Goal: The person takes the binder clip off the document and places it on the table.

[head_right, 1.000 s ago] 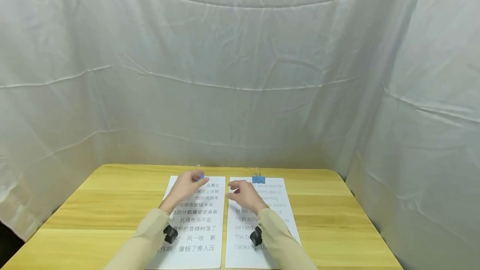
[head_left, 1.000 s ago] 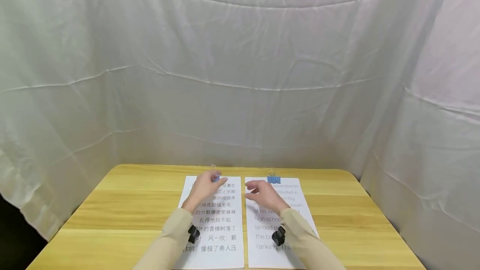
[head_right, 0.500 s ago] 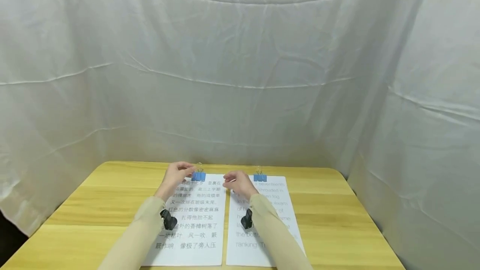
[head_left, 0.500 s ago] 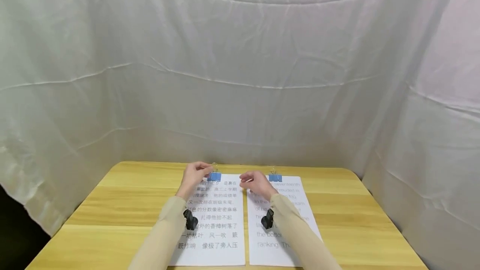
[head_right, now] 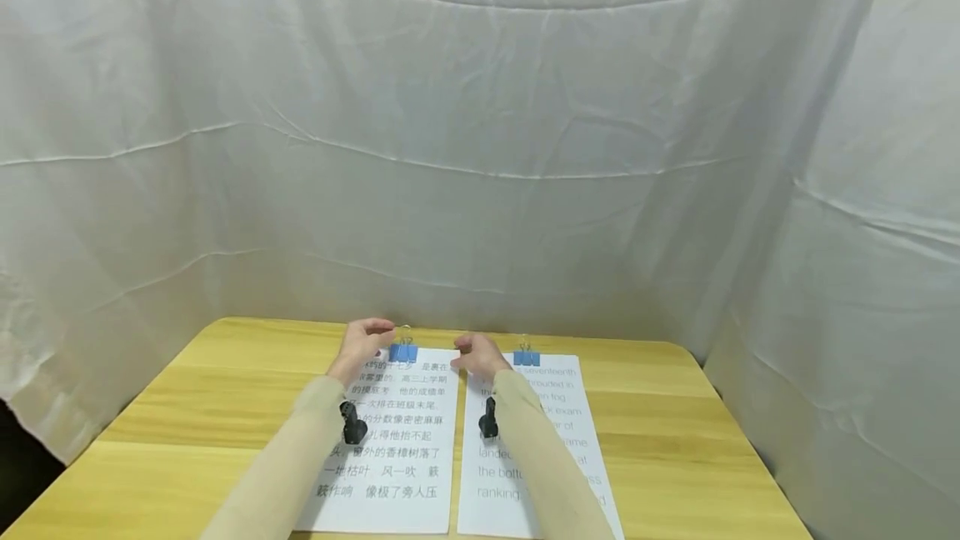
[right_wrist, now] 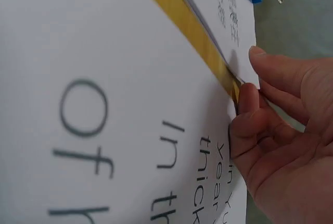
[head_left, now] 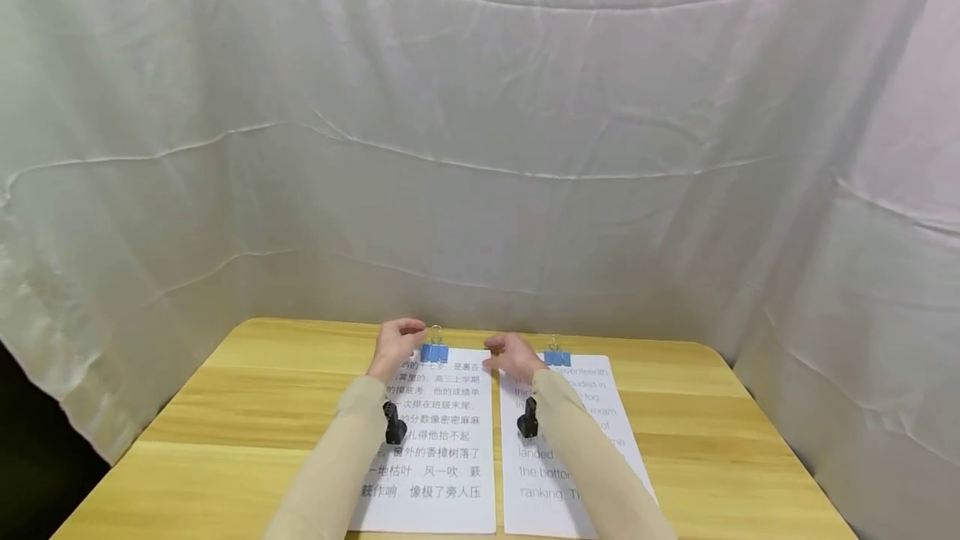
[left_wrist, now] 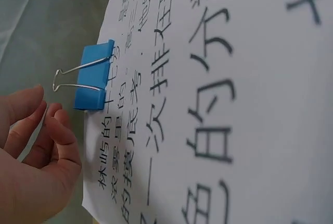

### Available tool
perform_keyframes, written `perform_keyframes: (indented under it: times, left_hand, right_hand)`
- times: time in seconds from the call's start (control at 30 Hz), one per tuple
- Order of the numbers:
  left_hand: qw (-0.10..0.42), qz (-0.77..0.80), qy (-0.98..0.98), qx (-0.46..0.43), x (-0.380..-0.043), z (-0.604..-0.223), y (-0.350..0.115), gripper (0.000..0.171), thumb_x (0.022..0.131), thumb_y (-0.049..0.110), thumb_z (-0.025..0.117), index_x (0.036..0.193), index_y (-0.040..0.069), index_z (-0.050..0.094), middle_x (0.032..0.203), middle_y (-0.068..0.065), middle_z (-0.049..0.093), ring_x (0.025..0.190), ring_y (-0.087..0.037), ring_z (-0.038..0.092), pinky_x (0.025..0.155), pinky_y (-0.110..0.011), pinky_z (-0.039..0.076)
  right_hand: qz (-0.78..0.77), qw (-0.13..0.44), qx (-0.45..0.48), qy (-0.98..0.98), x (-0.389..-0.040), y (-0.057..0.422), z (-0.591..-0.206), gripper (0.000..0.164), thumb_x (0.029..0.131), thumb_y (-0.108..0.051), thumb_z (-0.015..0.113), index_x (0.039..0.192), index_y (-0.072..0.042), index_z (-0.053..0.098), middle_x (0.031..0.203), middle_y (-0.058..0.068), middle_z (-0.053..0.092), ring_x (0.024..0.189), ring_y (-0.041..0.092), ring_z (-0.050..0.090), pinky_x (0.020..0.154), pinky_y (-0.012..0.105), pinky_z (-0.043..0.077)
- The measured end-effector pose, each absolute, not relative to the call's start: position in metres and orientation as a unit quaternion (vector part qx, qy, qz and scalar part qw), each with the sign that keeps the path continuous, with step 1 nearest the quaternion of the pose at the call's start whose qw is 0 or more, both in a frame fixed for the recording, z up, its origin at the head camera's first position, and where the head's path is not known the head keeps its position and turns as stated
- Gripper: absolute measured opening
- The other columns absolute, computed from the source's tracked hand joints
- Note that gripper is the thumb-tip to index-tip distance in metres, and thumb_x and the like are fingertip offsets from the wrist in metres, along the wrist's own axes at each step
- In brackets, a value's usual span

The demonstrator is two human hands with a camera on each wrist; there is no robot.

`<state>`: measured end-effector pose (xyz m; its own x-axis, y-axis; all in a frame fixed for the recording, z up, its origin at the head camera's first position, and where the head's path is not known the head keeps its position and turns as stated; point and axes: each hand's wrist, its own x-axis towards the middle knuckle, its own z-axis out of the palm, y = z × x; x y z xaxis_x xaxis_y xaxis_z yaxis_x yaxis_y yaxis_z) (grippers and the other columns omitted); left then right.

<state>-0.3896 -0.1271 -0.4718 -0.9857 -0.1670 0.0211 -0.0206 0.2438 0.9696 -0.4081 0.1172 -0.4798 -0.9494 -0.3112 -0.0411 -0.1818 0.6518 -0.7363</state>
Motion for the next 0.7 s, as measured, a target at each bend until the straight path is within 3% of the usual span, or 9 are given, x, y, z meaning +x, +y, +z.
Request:
perform_keyframes:
  times: [0.27,0.7]
  left_hand:
    - [0.056,-0.611,-0.789,0.038,-0.397,-0.474,-0.115,0.036,0.092,0.005,0.065,0.126,-0.003,0.061,0.118,-0.018,0.066,0.111,-0.031,0.062,0.101,-0.043,0.047]
    - [0.051,-0.598,-0.799,0.040,-0.395,-0.480,-0.118,0.022,0.092,0.012,0.068,0.111,0.002,0.071,0.109,-0.012,0.069,0.101,-0.025,0.062,0.093,-0.040,0.048]
  right_hand:
    - [-0.375,0.091,-0.153,0.910,-0.409,0.120,-0.473,0.043,0.085,-0.007,0.073,0.126,-0.008,0.065,0.118,0.010,0.066,0.111,0.027,0.059,0.103,0.049,0.043]
    - [-0.384,0.077,-0.152,0.908,-0.403,0.110,-0.479,0.021,0.090,-0.006,0.067,0.110,-0.005,0.074,0.099,0.007,0.073,0.079,0.017,0.060,0.074,0.031,0.050]
